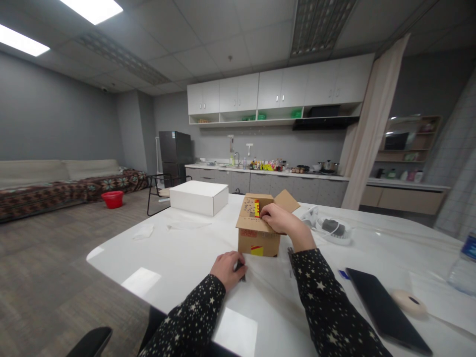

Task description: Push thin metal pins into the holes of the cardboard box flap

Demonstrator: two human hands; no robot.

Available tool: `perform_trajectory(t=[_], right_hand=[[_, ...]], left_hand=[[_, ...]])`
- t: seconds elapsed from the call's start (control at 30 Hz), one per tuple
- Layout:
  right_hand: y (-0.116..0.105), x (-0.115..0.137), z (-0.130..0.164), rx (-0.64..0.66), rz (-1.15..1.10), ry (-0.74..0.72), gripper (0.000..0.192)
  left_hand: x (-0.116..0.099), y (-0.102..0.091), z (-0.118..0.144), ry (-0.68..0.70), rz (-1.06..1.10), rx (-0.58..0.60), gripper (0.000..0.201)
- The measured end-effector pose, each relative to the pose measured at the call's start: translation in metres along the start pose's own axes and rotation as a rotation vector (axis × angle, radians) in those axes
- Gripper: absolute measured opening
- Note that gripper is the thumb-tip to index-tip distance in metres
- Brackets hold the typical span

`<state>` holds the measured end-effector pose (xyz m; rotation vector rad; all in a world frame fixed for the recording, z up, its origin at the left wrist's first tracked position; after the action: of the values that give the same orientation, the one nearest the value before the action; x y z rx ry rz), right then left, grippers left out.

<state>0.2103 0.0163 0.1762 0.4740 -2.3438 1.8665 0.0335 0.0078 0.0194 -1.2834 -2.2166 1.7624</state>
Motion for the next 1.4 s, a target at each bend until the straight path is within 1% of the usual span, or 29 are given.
perform_trajectory(t=[0.23,0.5,0.73,1.03,1.4], right_hand=[[0.0018,-0.0001,-0.0023,0.006,0.018,-0.014,0.027],[0.0024,-0.0005,-0.0026,0.02,0.021,0.002,0.027],[0.0028,-0.0001,-0.0036,0.031,0.034,0.016,0.027],[0.0026,-0.0008,-0.0044,0.014,0.066,0.009,0.026],[-0.0029,0.0013,0.0003,-0.013,0.022,0.009,0.022]], left_hand=[[-0.0025,-0.0017,0.0012,-0.005,0.001,0.003,0.011],[-0.0005,-0.0002,0.0005,-0.008,-0.008,0.006,0.012],[-0.0027,-0.0017,0.0006,-0.014,-0.011,0.009,0.012],[-0.0028,-0.0018,0.001,-0.003,-0.007,0.003,0.012],[-0.0034,-0.0019,0.001,-0.015,-0.013,0.015,0.012]])
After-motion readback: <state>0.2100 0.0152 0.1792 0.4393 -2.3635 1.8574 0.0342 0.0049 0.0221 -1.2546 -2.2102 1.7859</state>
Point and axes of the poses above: each hand's wrist, its own z-axis away from the middle knuckle, its own y-axis out of the palm, x = y × z, the point moved 5 cm from there along -z, towards the middle knuckle, and after that the axes turned 3 degrees about y, right-handed, at the moved point
